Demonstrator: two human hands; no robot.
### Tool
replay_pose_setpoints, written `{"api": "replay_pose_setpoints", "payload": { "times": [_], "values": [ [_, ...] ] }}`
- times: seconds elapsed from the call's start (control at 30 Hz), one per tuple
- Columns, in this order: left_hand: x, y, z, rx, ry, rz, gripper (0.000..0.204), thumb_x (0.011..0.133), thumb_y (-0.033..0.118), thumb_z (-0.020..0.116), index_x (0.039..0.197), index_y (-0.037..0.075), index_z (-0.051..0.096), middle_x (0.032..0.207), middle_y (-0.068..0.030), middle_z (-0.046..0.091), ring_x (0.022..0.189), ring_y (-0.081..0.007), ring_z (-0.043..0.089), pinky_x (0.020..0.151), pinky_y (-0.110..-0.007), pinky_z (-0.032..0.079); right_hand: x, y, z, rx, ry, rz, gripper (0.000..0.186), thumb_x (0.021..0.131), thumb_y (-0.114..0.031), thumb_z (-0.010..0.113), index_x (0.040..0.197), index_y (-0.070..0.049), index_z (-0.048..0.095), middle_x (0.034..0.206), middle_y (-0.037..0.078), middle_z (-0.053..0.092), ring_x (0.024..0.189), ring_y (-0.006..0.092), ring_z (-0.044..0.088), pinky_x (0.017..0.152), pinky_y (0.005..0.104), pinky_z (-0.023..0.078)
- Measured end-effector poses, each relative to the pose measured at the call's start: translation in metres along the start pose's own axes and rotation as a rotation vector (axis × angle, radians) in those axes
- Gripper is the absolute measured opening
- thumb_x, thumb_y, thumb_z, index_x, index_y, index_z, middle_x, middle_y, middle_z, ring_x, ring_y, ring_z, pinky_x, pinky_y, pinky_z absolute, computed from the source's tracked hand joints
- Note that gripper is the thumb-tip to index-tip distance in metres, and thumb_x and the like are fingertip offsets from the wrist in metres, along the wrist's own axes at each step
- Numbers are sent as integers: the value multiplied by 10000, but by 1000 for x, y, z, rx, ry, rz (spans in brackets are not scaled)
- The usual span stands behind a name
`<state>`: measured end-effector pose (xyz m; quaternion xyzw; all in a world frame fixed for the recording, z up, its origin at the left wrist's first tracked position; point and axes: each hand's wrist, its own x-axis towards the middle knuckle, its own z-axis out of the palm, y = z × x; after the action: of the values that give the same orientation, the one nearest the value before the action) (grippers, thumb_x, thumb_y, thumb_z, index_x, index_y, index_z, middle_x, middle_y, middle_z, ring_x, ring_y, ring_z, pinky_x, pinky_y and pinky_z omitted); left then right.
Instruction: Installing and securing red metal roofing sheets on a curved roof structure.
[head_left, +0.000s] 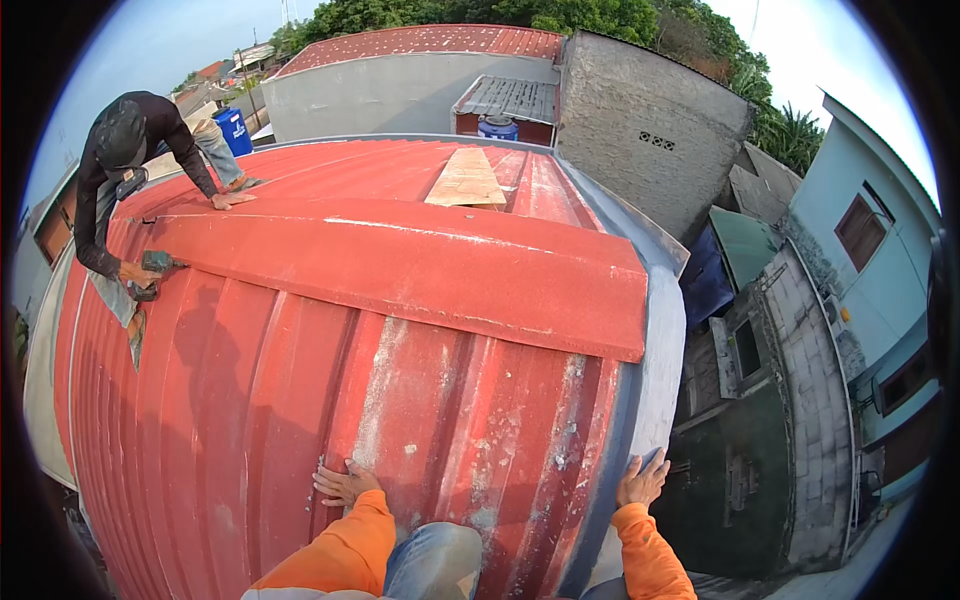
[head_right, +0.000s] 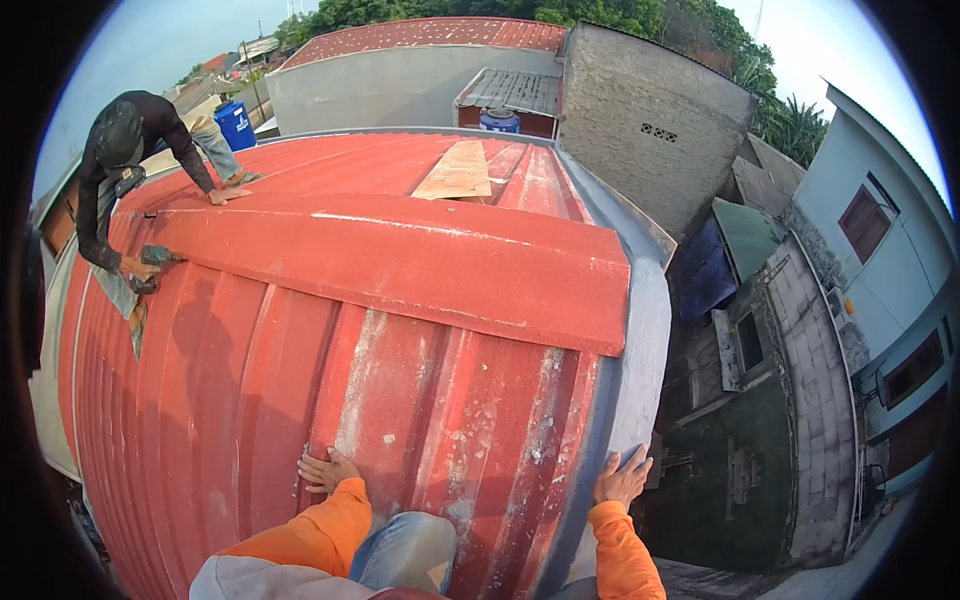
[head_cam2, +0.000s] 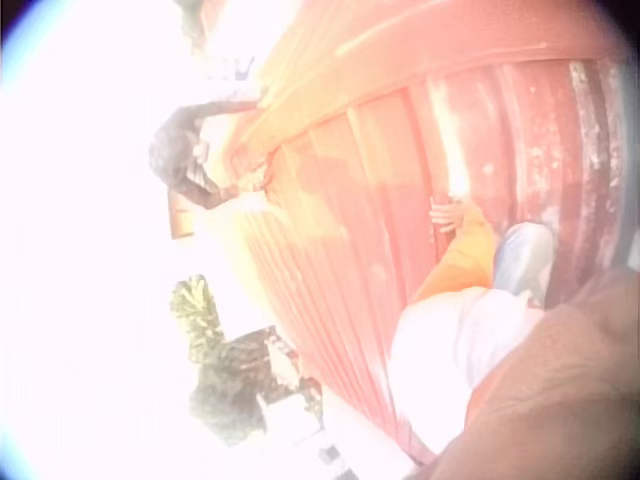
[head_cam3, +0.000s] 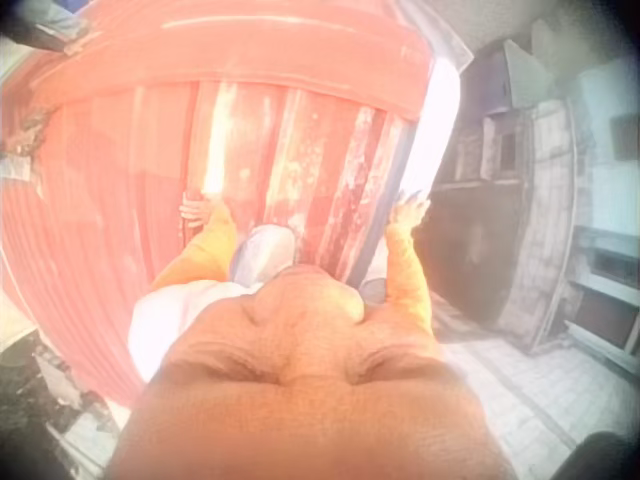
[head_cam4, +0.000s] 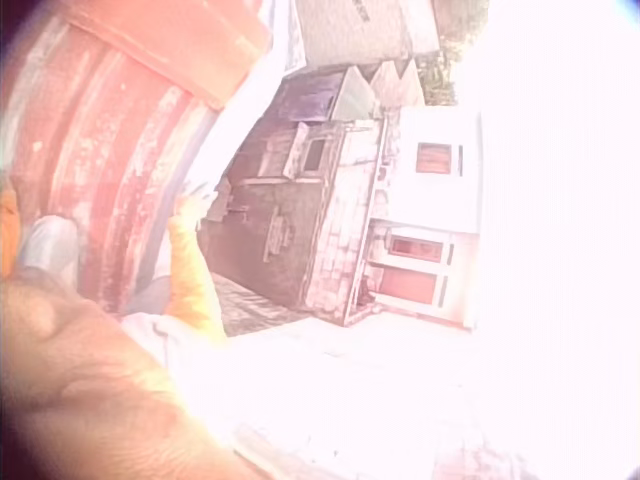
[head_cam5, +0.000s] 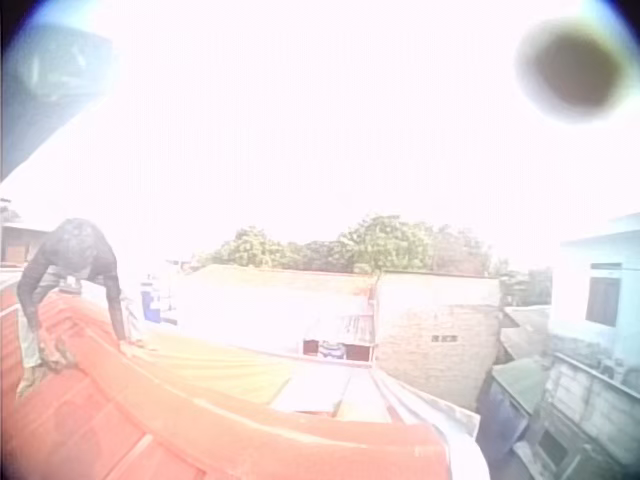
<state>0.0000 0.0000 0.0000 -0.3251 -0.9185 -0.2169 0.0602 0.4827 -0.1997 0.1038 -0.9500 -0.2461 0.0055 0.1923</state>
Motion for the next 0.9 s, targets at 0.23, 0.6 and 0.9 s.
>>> {"api": "replay_pose_setpoints", "payload": {
  "times": [0.23,0.6,0.9],
  "values": [
    [28,-22,-80,70,-326,230,845,844,637,535,1463,94,340,1548,-156,263,1450,-310,202,1155,-590,94,13,32,0,-47,173,43,630,987,-557,307,1515,-216,262,1437,217,380,1256,388,450,995,500,413],
    [53,-46,-84,122,-618,367,908,816,668,553,1504,138,291,1597,-141,139,1478,-306,111,1181,-513,83,27,73,25,-559,161,-310,645,972,-456,383,1473,-56,316,1434,272,370,1333,412,358,1099,535,245],
    [58,-56,-80,144,-591,455,929,814,686,526,1496,99,294,1579,-177,157,1473,-344,90,1178,-547,45,-2,19,-28,-1159,-233,-566,794,875,-475,501,1451,41,319,1466,365,282,1400,528,191,1120,642,105]
  ]
}}
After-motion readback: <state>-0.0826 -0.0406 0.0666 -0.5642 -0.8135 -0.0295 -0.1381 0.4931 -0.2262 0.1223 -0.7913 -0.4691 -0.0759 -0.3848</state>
